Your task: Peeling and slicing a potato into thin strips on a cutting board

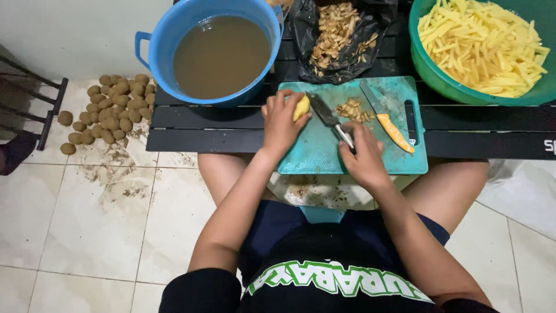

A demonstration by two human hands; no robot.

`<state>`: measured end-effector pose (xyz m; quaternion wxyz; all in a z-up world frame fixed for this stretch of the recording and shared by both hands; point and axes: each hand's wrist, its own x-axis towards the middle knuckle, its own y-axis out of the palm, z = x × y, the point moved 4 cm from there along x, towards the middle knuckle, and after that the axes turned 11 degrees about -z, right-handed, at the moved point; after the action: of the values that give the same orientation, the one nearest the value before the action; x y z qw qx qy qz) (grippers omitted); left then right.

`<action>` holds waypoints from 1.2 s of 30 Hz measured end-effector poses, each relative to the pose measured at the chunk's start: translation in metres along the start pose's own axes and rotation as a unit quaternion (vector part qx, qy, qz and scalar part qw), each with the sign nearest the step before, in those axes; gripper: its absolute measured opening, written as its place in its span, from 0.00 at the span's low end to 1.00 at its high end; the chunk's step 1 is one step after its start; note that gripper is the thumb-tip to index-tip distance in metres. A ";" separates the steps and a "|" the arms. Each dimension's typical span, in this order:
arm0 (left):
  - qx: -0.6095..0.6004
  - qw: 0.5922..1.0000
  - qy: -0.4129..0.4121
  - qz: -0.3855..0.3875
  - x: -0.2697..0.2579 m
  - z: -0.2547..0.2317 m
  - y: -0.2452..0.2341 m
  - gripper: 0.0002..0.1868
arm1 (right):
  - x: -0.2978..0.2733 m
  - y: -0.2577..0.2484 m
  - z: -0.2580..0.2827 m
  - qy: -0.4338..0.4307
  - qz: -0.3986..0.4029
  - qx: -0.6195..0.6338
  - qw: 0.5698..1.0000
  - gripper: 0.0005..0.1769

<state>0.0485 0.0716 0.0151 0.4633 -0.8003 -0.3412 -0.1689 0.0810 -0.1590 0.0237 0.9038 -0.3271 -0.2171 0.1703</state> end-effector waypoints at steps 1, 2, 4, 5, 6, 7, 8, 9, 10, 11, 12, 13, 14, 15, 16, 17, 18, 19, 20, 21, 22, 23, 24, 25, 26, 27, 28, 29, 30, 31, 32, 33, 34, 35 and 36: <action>0.002 1.000 0.000 0.000 -0.003 0.001 -0.001 0.30 | -0.001 0.008 -0.004 -0.001 0.001 0.002 1.000 0.23; 0.001 1.000 -0.009 0.026 -0.005 0.002 0.001 0.32 | 0.000 0.015 -0.008 -0.006 -0.008 -0.022 1.000 0.24; 0.000 0.998 -0.018 0.055 -0.007 -0.001 0.002 0.34 | 0.001 0.020 -0.017 -0.009 -0.017 -0.046 0.999 0.25; -0.012 0.998 -0.029 0.059 -0.008 -0.003 0.001 0.36 | 0.001 0.020 -0.022 -0.003 -0.012 -0.028 1.000 0.24; -0.025 0.997 -0.042 0.062 -0.009 -0.004 -0.001 0.37 | 0.002 0.019 -0.026 0.003 -0.008 -0.010 1.000 0.24; -0.025 0.997 -0.042 0.063 -0.009 -0.006 -0.003 0.37 | 0.001 0.006 -0.027 0.004 -0.007 -0.010 1.000 0.24; -0.033 0.997 -0.048 0.059 -0.009 -0.008 -0.004 0.37 | 0.002 -0.012 -0.026 -0.011 -0.051 0.009 0.999 0.23; -0.042 0.996 -0.055 0.055 -0.010 -0.010 -0.006 0.38 | 0.002 -0.031 -0.025 -0.026 -0.094 0.027 0.995 0.22; -0.043 0.996 -0.054 0.055 -0.009 -0.013 -0.009 0.38 | 0.005 -0.041 -0.039 -0.026 -0.095 0.025 0.995 0.22; -0.048 0.996 -0.051 0.052 -0.009 -0.016 -0.011 0.38 | 0.008 -0.053 -0.054 -0.012 -0.118 -0.043 0.992 0.23; -0.052 0.996 -0.049 0.052 -0.010 -0.020 -0.013 0.38 | 0.008 -0.066 -0.070 0.004 -0.138 -0.112 0.984 0.25; -0.054 0.996 -0.049 0.053 -0.011 -0.024 -0.016 0.38 | 0.009 -0.069 -0.072 0.005 -0.138 -0.114 0.984 0.25; -0.048 0.997 -0.041 0.048 -0.012 -0.029 -0.019 0.36 | 0.009 -0.070 -0.075 0.019 -0.115 -0.114 0.987 0.26; -0.042 0.998 -0.033 0.043 -0.012 -0.035 -0.022 0.34 | 0.010 -0.071 -0.079 0.034 -0.092 -0.114 0.989 0.27; -0.045 0.997 -0.031 0.045 -0.012 -0.048 -0.025 0.34 | 0.011 -0.070 -0.081 0.036 -0.094 -0.117 0.988 0.27; -0.054 0.997 -0.020 0.056 -0.012 -0.062 -0.028 0.30 | 0.013 -0.068 -0.082 0.026 -0.085 -0.116 0.989 0.26; -0.060 0.996 -0.011 0.068 -0.014 -0.074 -0.033 0.26 | 0.013 -0.064 -0.082 0.016 -0.073 -0.112 0.991 0.25; -0.061 0.996 -0.010 0.071 -0.019 -0.084 -0.030 0.26 | 0.014 -0.062 -0.091 0.020 -0.073 -0.112 0.991 0.25; -0.089 0.991 0.038 0.097 -0.023 -0.096 -0.028 0.22 | 0.017 -0.058 -0.098 0.017 -0.069 -0.133 0.989 0.22; -0.116 0.982 0.085 0.123 -0.027 -0.109 -0.027 0.19 | 0.020 -0.054 -0.105 0.015 -0.064 -0.153 0.986 0.20; -0.113 0.982 0.087 0.122 -0.034 -0.100 -0.012 0.19 | 0.020 -0.057 -0.096 0.014 -0.066 -0.150 0.986 0.20; -0.049 0.976 0.148 0.153 -0.043 -0.093 0.005 0.17 | 0.020 -0.059 -0.088 0.030 -0.059 -0.142 0.988 0.20; 0.014 0.961 0.207 0.182 -0.052 -0.087 0.023 0.17 | 0.020 -0.065 -0.080 0.046 -0.052 -0.137 0.988 0.20; 0.015 0.961 0.208 0.181 -0.046 -0.087 0.018 0.17 | 0.023 -0.067 -0.076 0.045 -0.053 -0.136 0.988 0.20; 0.017 0.956 0.214 0.200 -0.043 -0.086 0.015 0.15 | 0.023 -0.068 -0.072 0.046 -0.058 -0.127 0.989 0.20; 0.019 0.950 0.221 0.218 -0.041 -0.085 0.011 0.14 | 0.023 -0.069 -0.068 0.048 -0.062 -0.117 0.990 0.19; 0.020 0.950 0.220 0.220 -0.039 -0.080 0.012 0.14 | 0.023 -0.068 -0.067 0.049 -0.061 -0.117 0.990 0.19; 0.028 0.949 0.222 0.222 -0.037 -0.076 0.013 0.13 | 0.023 -0.067 -0.065 0.050 -0.069 -0.083 0.993 0.19; 0.036 0.948 0.224 0.223 -0.035 -0.070 0.013 0.12 | 0.024 -0.066 -0.063 0.050 -0.077 -0.049 0.995 0.19; 0.037 0.948 0.223 0.223 -0.032 -0.068 0.009 0.12 | 0.024 -0.063 -0.070 0.049 -0.076 -0.049 0.995 0.19; 0.033 0.950 0.220 0.218 -0.029 -0.067 0.006 0.12 | 0.023 -0.062 -0.078 0.062 -0.083 -0.028 0.994 0.20; 0.030 0.952 0.216 0.214 -0.026 -0.066 0.003 0.12 | 0.023 -0.060 -0.086 0.074 -0.090 -0.008 0.993 0.21; 0.029 0.952 0.217 0.212 -0.024 -0.070 -0.003 0.12 | 0.023 -0.064 -0.088 0.073 -0.091 -0.008 0.993 0.21; 0.027 0.957 0.194 0.213 -0.022 -0.073 -0.008 0.12 | 0.023 -0.068 -0.089 0.063 -0.105 -0.008 0.992 0.19; 0.024 0.961 0.173 0.215 -0.019 -0.076 -0.013 0.13 | 0.023 -0.073 -0.090 0.055 -0.121 -0.007 0.991 0.18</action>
<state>0.0299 0.0037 0.0509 0.5597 -0.8019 -0.0802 -0.1929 0.1580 -0.2483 0.0164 0.9260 -0.3136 -0.2064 0.0402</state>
